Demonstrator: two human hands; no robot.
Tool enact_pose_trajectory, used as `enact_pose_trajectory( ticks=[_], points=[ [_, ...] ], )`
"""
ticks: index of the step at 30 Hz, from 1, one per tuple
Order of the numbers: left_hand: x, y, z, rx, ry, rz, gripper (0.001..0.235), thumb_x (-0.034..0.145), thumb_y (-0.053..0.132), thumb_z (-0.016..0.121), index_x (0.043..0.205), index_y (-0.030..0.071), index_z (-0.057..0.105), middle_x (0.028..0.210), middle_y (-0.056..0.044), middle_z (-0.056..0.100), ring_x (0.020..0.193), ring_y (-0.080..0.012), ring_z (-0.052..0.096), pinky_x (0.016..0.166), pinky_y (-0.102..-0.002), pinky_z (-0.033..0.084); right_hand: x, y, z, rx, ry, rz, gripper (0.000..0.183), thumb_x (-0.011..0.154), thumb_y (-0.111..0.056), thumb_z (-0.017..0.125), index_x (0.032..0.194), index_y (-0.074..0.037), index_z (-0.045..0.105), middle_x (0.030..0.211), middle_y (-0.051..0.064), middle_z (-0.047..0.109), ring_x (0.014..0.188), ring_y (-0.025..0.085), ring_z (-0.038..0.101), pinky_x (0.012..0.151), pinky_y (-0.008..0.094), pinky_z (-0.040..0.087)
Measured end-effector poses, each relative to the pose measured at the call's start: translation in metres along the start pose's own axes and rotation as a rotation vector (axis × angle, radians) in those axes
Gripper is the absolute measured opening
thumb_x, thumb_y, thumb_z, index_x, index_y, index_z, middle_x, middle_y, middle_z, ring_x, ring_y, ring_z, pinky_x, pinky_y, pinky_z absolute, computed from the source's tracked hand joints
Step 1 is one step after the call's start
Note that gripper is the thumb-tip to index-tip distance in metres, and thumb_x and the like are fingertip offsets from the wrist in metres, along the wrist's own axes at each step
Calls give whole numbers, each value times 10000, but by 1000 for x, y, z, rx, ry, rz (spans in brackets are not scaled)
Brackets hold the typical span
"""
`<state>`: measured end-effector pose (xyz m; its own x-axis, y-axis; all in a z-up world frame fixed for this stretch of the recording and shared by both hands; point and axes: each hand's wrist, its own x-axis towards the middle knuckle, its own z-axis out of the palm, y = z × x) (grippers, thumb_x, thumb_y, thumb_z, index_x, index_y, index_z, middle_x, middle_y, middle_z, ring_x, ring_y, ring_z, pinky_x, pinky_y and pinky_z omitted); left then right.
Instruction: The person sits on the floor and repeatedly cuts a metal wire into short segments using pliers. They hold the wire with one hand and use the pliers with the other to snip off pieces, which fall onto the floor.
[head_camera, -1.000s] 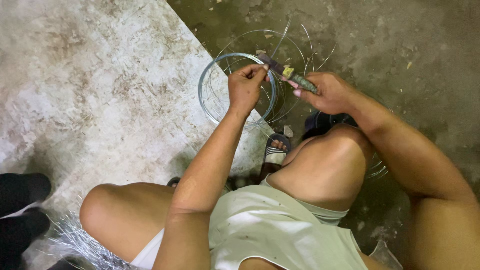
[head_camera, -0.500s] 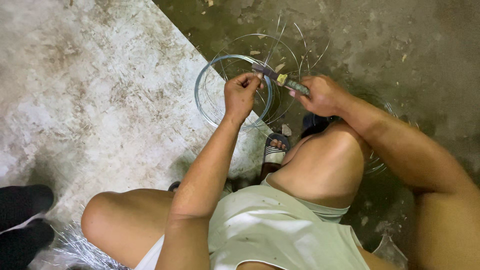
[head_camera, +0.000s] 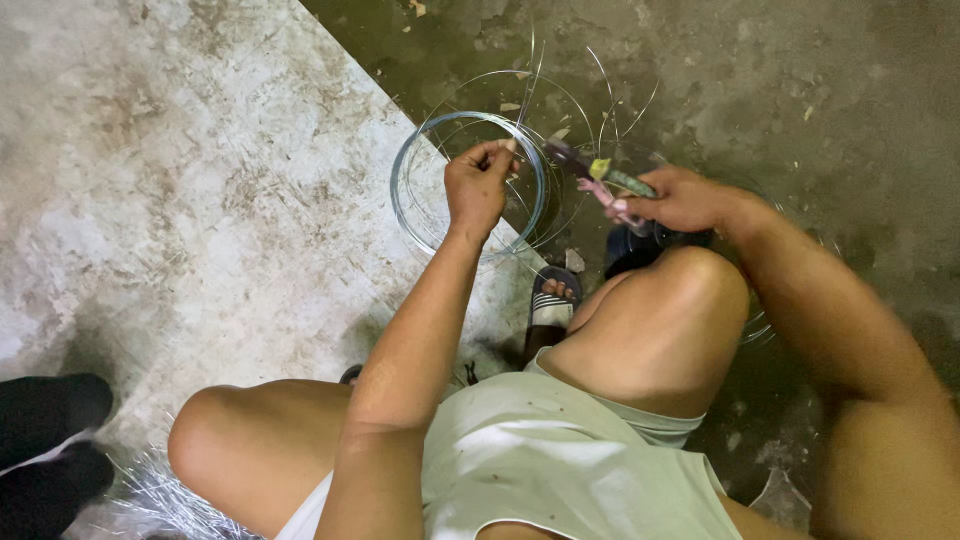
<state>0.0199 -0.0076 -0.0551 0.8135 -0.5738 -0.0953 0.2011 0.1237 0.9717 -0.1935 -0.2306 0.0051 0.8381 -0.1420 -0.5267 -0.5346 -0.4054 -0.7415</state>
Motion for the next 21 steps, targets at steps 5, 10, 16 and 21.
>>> enact_pose_trajectory(
  ticks=[5, 10, 16, 21],
  points=[
    [-4, 2, -2, -3, -4, -37, 186, 941, 161, 743, 969, -21, 771, 732, -4, 711, 608, -31, 561, 548, -215, 418, -21, 73, 23, -524, 457, 319, 487, 956, -494, 679, 1122, -38, 727, 1024, 183, 694, 978, 355, 658, 836, 506, 519],
    [-11, 0, 2, 30, -21, -52, 186, 941, 158, 739, 988, -17, 777, 744, 2, 716, 616, -22, 531, 551, -209, 404, -36, 145, 77, -642, 648, 449, 629, 973, -546, 661, 1282, 1, 631, 1228, 282, 571, 1127, 457, 584, 882, 566, 504],
    [-20, -6, 4, 6, -74, -7, 172, 943, 136, 731, 1012, -13, 779, 756, 8, 714, 654, -21, 555, 597, -198, 439, -53, 174, 97, -971, 600, 298, 442, 890, -455, 701, 1241, -184, 697, 1354, 256, 533, 1224, 480, 504, 941, 553, 478],
    [-26, -4, 9, 64, -61, -29, 163, 949, 128, 742, 994, -23, 782, 731, 15, 680, 643, -25, 522, 598, -201, 431, -37, 122, 56, -498, 704, 325, 498, 918, -429, 728, 1240, -50, 710, 1226, 233, 669, 1095, 357, 636, 901, 468, 523]
  ],
)
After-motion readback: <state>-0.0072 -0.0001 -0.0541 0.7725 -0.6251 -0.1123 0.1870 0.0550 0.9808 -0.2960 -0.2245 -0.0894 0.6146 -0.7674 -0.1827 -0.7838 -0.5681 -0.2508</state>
